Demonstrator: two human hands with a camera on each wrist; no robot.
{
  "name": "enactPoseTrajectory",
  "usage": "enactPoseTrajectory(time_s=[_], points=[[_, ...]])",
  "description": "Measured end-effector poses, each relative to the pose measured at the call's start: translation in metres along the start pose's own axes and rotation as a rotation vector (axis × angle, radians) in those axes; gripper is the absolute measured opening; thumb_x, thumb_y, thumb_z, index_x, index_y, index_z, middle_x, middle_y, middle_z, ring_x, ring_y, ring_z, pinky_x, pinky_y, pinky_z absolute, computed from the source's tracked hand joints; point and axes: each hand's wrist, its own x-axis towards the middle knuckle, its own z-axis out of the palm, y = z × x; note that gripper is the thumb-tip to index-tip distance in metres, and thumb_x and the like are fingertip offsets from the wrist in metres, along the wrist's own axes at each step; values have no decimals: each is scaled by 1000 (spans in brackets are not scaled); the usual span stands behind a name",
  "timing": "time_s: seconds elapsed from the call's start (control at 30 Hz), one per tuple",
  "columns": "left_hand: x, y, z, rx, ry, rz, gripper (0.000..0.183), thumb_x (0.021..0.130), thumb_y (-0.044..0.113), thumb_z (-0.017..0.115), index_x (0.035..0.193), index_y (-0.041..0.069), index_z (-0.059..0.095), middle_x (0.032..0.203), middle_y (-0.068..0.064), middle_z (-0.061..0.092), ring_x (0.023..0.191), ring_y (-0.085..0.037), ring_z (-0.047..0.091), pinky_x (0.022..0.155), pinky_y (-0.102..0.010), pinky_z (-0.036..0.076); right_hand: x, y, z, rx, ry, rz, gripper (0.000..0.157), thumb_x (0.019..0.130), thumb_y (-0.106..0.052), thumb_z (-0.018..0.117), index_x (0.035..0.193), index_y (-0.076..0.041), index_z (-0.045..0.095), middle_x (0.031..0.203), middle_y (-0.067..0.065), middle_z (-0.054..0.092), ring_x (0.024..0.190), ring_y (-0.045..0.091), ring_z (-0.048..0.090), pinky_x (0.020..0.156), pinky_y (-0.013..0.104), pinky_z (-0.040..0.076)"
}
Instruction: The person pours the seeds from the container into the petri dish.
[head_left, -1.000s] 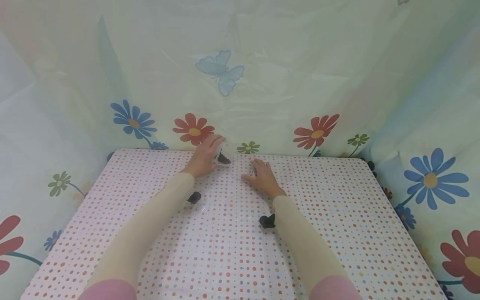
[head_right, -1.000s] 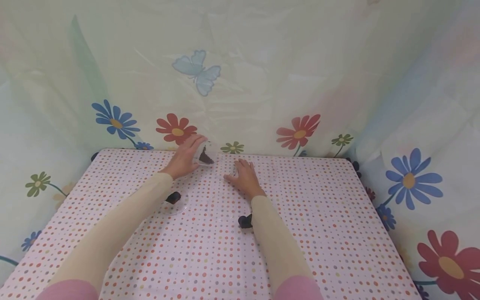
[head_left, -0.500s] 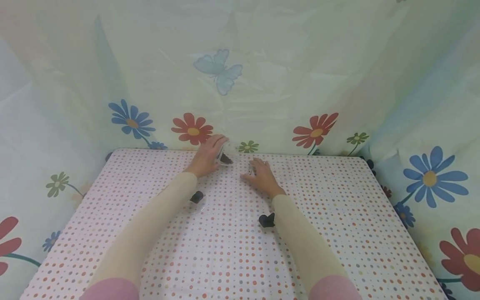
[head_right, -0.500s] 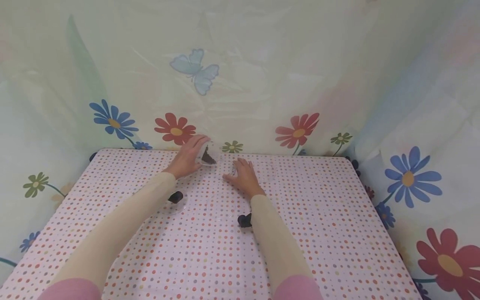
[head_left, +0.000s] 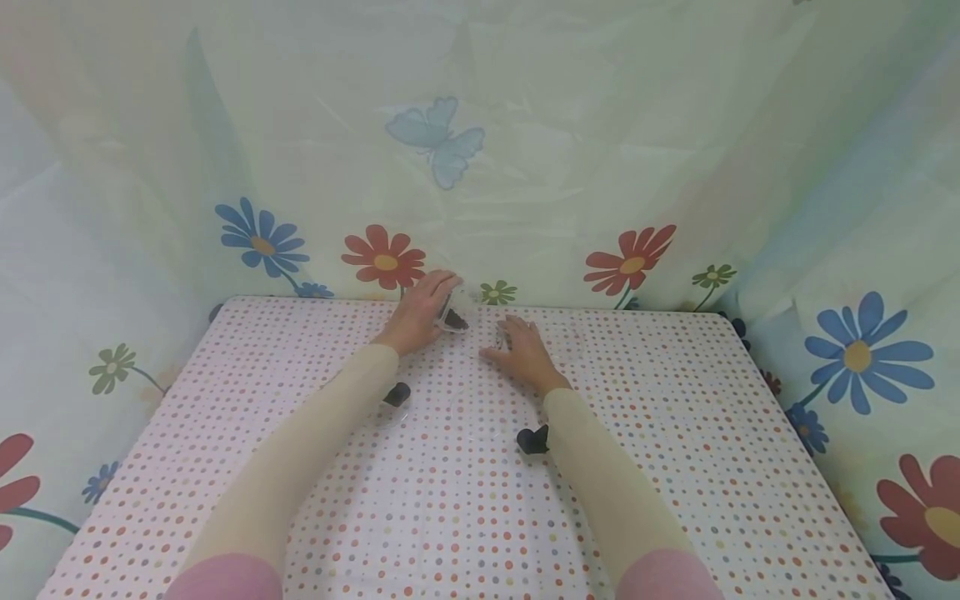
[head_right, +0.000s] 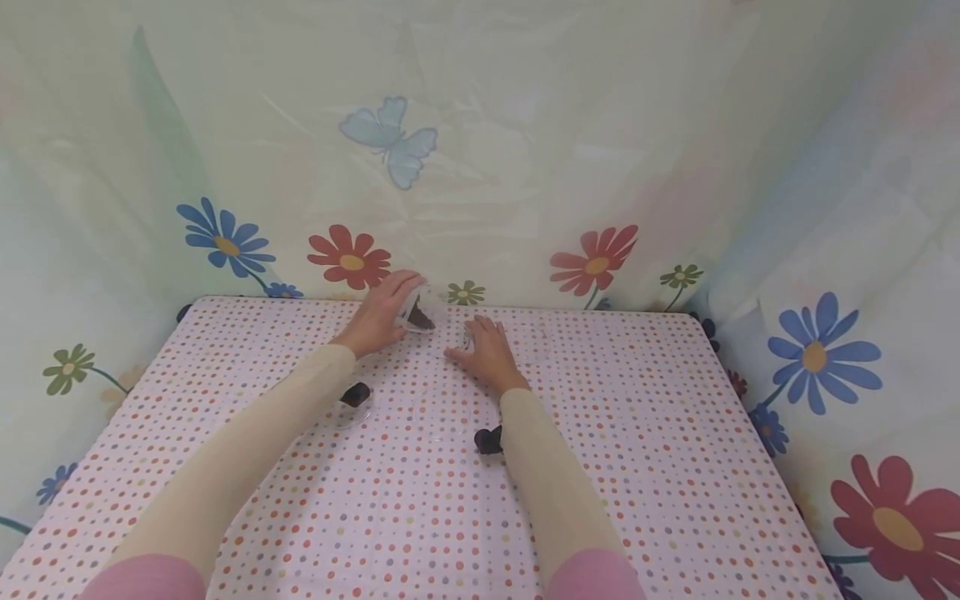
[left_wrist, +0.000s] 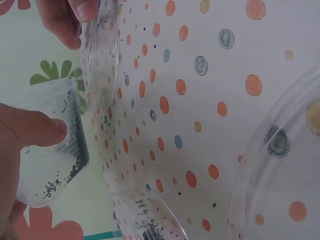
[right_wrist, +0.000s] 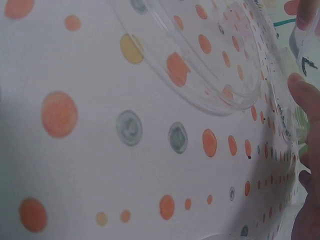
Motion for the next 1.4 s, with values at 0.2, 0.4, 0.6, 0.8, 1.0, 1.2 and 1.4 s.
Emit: enactPoseTrajectory(time_s=[0.2,0.4,0.6,0.8,1.0,1.2,1.4], points=[[2,0,3,1,-10,5,83,73,0,77,145,15,36,150,-5,38,143,-23,31,117,-45,33,1,1,0,-1,3,-8,78,87,-51,65,147,-9,38,160,12,25,150,32,16,124,50,6],[4,2,4,10,-13,21,84,73,-1,76,145,15,36,150,-5,39,143,-23,31,113,-46,37,3,3,0,-14,6,-14,78,87,-53,64,147,-9,38,159,12,26,150,31,18,124,48,4],[5,3,6,21,-25,31,81,76,0,74,146,16,35,151,-4,38,144,-23,30,113,-45,37,5,5,0,-23,10,-30,78,87,-54,63,146,-9,39,159,13,28,149,31,19,124,48,5],[7,7,5,27,-52,13,81,77,-1,73,146,17,34,152,-3,36,145,-22,28,115,-45,35,4,3,-1,-24,-2,-30,77,88,-52,63,146,-7,38,158,14,28,149,31,20,124,46,2],[7,9,5,25,-59,19,82,76,-5,71,146,18,35,151,-3,36,145,-22,28,115,-46,34,3,2,-1,-13,-6,-23,78,88,-53,63,147,-9,38,159,14,27,150,31,18,124,46,2],[8,9,9,36,-62,32,84,75,-6,72,146,20,34,152,-3,36,146,-22,26,116,-46,33,4,4,1,1,-2,-18,79,87,-53,64,147,-9,38,159,13,27,150,30,17,124,47,2],[8,12,10,49,-74,37,84,77,-6,71,147,20,34,152,-2,36,147,-22,25,117,-46,32,5,6,3,1,3,-22,78,87,-53,65,146,-9,39,158,13,29,150,30,19,124,46,2]])
